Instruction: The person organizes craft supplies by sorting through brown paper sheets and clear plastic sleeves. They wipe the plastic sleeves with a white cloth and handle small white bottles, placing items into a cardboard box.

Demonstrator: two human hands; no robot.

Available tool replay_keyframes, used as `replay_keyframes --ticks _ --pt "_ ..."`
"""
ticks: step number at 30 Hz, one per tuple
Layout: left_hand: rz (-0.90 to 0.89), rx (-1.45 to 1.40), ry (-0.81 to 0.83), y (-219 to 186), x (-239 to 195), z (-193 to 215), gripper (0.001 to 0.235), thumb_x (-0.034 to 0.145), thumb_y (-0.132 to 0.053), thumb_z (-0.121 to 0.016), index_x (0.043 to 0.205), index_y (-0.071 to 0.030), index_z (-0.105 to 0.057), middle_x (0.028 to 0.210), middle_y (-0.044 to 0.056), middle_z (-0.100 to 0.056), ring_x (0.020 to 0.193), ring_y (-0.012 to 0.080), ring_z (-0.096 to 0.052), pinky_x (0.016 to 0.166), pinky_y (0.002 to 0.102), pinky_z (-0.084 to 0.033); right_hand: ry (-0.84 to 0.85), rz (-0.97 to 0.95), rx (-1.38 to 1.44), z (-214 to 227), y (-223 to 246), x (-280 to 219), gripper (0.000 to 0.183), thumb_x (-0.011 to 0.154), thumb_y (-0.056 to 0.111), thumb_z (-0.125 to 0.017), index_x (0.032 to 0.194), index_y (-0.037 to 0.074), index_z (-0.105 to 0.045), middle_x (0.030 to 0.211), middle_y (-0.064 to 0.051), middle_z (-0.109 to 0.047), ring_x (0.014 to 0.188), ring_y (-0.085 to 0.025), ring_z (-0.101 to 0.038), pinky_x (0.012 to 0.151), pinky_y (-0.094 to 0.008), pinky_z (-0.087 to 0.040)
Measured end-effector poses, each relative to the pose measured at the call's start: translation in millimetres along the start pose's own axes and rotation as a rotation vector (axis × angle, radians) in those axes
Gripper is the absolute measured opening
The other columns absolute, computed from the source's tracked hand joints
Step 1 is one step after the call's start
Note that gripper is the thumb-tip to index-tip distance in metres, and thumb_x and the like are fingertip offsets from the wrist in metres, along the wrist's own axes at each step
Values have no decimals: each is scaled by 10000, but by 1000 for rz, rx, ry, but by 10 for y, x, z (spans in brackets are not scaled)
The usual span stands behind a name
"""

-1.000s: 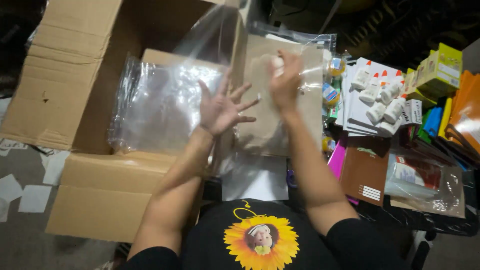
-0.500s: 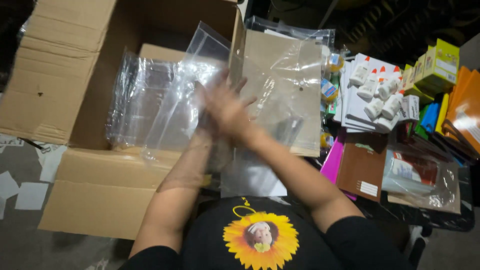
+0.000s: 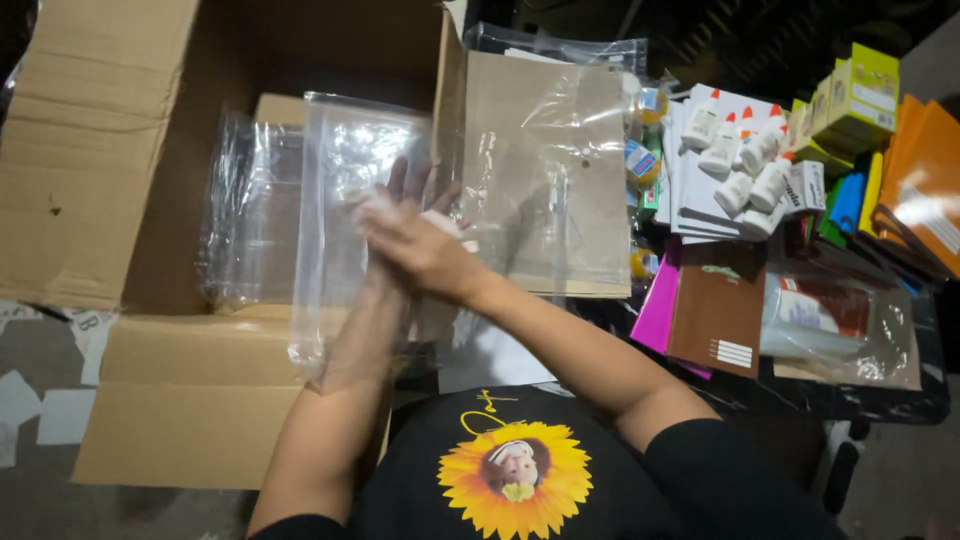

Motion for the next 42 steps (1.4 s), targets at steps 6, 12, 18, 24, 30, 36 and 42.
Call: replay_keyframes --ticks 6,12,18,24,30,36,42 --pt "55 -195 -307 -161 -59 -36 482 1077 -548 -387 1539 -416 -428 1669 -5 -328 1491 339 -429 1154 732 -386 -305 -595 221 -38 -1104 -622 644 910 -19 -504 1545 82 -464 1583 -162 -490 1440 -351 -530 1214 -427 -448" --pt "-25 -2 -245 -509 -120 -454 482 1064 -601 -361 1506 -450 -482 1692 89 -375 1525 358 -419 1208 716 -345 -251 -224 -134 -403 -511 -459 523 1059 -44 -400 1581 -16 -395 1640 -212 -412 1539 -356 -427 1312 -454 -366" --pt "-93 -327 -15 -511 -160 185 778 1043 -763 -370 1539 -165 -415 1478 191 -515 1285 361 -567 1071 546 -476 -271 -1336 867 -77 -942 -324 549 1015 63 -343 1531 103 -528 1504 -171 -633 1149 -581 -526 1012 -585 -449" --pt "-104 176 -453 -547 -159 -448 922 978 -798 -319 1622 -140 -366 1554 167 -519 1246 301 -598 1062 512 -494 -373 -159 -340 102 -92 154 538 833 31 -559 1362 123 -528 1437 -122 -534 1341 -489 -417 1130 -597 -262" --pt "100 -147 -89 -142 -29 -330 976 900 -884 -266 1667 -281 -273 1730 145 -274 1416 451 -474 1139 551 -456 -366 -645 330 -596 -1178 -413 544 967 39 -457 1507 89 -508 1613 -201 -500 1555 -399 -456 1315 -546 -410" --pt "187 -102 -334 -90 5 -289 1028 797 -930 -217 1633 -332 -229 1678 227 -237 1425 484 -403 1074 703 -406 -255 -499 -258 -662 -986 -478 712 836 91 -631 1518 116 -426 1590 -154 -429 1475 -464 -387 1161 -682 -193" --pt "254 6 -192 450 324 401 1038 886 -920 -209 1678 -250 -253 1698 256 -184 1476 543 -262 1138 752 -280 -167 -665 73 -354 -1648 -537 479 1055 96 -464 1529 160 -461 1630 -88 -464 1571 -242 -406 1291 -561 -390"
Point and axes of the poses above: each hand's wrist, its own x-axis towards the middle knuckle, its own z-axis out of the back of the hand, y = z × x, the point moved 8 cm from there along x, towards the middle knuckle
